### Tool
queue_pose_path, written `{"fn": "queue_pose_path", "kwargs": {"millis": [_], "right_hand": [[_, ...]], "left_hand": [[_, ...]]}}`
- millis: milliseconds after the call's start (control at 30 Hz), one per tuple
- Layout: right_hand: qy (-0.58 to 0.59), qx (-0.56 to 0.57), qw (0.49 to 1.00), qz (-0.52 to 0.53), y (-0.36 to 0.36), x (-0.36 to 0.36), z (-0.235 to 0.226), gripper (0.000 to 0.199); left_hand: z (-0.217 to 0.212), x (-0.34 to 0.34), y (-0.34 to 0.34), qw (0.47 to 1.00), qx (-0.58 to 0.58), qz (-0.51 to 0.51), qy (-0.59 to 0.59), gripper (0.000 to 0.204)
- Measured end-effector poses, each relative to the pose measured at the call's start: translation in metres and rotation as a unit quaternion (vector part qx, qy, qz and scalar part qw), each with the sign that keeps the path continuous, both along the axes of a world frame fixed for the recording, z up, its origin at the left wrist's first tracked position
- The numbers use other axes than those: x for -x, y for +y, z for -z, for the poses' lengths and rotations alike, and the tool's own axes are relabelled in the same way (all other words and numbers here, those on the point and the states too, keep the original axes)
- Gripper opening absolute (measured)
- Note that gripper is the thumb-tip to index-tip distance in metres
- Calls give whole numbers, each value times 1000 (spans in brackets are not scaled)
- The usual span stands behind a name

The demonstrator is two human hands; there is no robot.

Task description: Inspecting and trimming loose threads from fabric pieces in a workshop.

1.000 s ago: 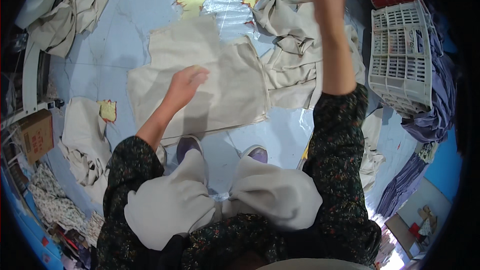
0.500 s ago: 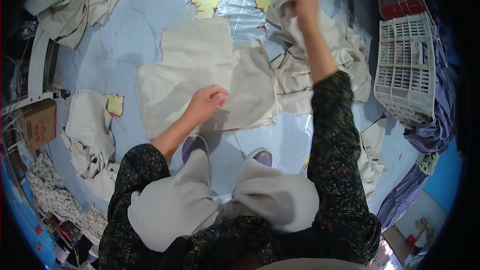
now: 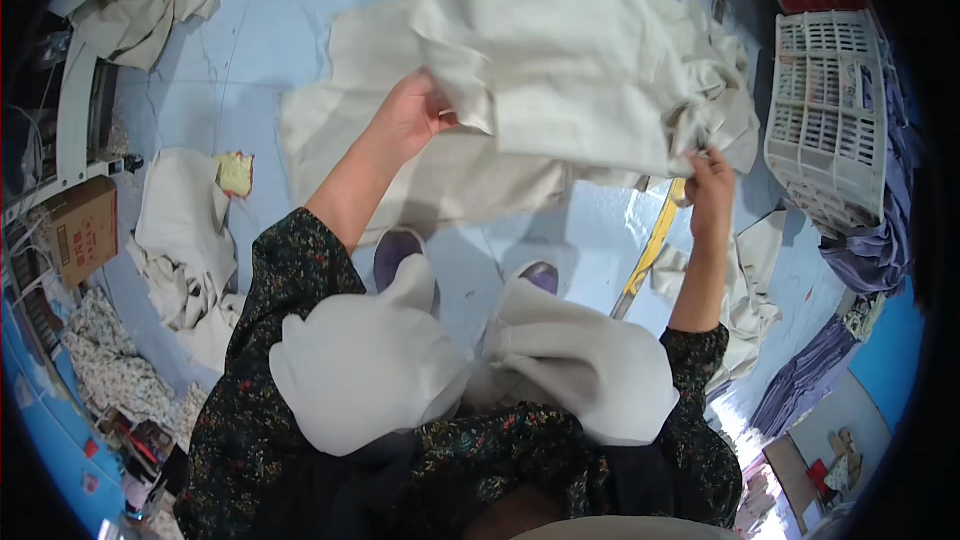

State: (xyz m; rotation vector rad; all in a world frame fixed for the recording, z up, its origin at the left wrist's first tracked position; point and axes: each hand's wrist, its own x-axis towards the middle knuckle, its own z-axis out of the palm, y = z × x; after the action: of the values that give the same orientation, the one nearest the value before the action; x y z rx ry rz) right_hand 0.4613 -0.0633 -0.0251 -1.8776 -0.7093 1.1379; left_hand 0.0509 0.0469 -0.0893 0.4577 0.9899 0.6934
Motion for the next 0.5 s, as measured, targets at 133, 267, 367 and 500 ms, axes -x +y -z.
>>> {"fn": "queue_pose_path", "kwargs": {"millis": [133, 267, 367, 500], "right_hand": [[-286, -27, 957, -22, -15, 23, 57, 37], [-60, -85, 985, -137, 33, 88, 72, 39], [40, -60, 964, -257, 85, 142, 81, 35], [31, 18, 967, -250, 133, 176, 101, 37]], "left_hand": [[38, 4, -43, 985, 157, 57, 48, 57], [60, -12, -57, 965, 92, 159, 190, 59], [60, -28, -44, 940, 68, 206, 262, 44], [37, -39, -47, 908, -190, 93, 363, 24]]}}
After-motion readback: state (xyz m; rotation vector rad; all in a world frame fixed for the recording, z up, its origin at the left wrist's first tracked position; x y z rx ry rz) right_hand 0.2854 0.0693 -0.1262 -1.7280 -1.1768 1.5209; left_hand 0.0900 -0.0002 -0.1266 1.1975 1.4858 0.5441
